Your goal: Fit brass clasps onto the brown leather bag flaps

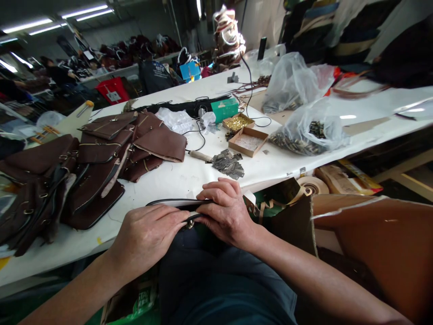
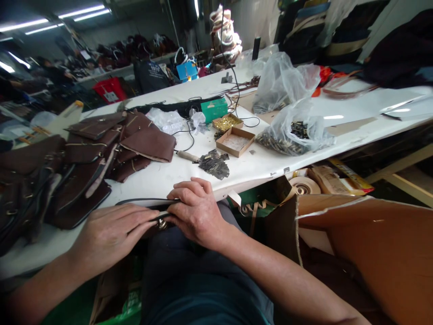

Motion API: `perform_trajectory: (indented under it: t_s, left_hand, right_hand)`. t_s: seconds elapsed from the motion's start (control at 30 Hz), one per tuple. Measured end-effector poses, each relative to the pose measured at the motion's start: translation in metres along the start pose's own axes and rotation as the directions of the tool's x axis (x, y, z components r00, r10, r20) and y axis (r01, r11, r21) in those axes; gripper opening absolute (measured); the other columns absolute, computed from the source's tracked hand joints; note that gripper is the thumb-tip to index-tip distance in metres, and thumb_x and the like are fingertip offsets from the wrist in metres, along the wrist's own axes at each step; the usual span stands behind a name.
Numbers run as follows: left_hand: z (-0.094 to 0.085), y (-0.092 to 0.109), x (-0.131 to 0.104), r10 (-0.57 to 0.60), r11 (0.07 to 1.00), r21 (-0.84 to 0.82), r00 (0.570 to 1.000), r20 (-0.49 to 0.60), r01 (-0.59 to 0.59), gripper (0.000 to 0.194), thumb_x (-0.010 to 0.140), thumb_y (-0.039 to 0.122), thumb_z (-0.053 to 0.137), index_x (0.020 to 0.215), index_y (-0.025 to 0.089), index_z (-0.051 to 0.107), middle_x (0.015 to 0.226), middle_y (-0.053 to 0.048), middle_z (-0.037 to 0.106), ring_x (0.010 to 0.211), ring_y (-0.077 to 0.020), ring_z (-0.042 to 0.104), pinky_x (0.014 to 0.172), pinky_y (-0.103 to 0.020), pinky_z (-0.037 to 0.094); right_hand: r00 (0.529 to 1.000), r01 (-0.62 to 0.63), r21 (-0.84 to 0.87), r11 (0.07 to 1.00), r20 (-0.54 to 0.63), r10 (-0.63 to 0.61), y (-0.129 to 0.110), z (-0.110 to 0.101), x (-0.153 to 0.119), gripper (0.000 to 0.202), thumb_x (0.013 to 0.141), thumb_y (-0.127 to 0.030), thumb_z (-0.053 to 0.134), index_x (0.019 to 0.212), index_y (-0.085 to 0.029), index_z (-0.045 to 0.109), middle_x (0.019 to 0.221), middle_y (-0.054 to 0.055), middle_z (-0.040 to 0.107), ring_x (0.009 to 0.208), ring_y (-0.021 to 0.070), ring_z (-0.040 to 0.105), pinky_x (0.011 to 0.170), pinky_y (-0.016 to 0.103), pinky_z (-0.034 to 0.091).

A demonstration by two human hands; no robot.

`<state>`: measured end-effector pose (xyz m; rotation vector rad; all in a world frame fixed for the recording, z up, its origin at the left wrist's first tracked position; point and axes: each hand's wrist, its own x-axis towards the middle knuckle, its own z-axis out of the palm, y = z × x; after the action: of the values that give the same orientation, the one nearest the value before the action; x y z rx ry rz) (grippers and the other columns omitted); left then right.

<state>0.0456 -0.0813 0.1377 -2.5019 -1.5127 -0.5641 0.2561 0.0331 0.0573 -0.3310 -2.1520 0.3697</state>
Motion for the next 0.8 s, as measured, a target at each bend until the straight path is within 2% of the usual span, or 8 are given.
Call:
perform_trajectory:
  t_s: [0.27, 0.53, 0.8]
  left_hand:
    - [0.0, -0.007, -0.011, -0.085, 0.994, 0.069, 0.996, -0.028, 0.086, 0.013, 0.099, 0.027, 0.074, 0.11, 0.021, 0.072, 0.1, -0.005, 0.083, 0.087, -0.0212, 0.08, 0.084, -0.032, 0.06]
    - [-0.003, 0.0, -0.005, -0.1, 0.993, 0.071, 0.992, 0.075, 0.094, 0.005, 0.099, 0.024, 0.07, 0.099, 0.02, 0.074, 0.089, -0.002, 0.08, 0.079, -0.0195, 0.077, 0.073, -0.032, 0.054]
    - [-0.002, 0.004, -0.005, -0.016, 0.999, 0.048, 0.998, 0.061, 0.013, 0.005, 0.1, 0.014, 0.067, 0.099, 0.018, 0.069, 0.085, -0.002, 0.076, 0.077, -0.0187, 0.071, 0.074, -0.033, 0.051]
  right_hand:
    - [0.999, -0.007, -0.026, 1.0, -0.043, 0.006, -0.003, 0.0, -0.004, 0.014, 0.098, -0.039, 0.079, 0.106, -0.029, 0.077, 0.119, 0.004, 0.078, 0.13, 0.0281, 0.064, 0.122, 0.051, 0.033]
    - [0.998, 0.008, -0.018, 1.0, -0.064, -0.009, -0.006, -0.002, -0.006, 0.014, 0.098, -0.04, 0.079, 0.103, -0.027, 0.078, 0.118, 0.005, 0.079, 0.127, 0.0283, 0.066, 0.12, 0.052, 0.037]
    - [0.998, 0.003, 0.029, 1.0, -0.056, -0.001, -0.008, -0.005, -0.011, 0.014, 0.098, -0.039, 0.078, 0.106, -0.027, 0.077, 0.117, 0.006, 0.079, 0.127, 0.0294, 0.066, 0.118, 0.052, 0.039]
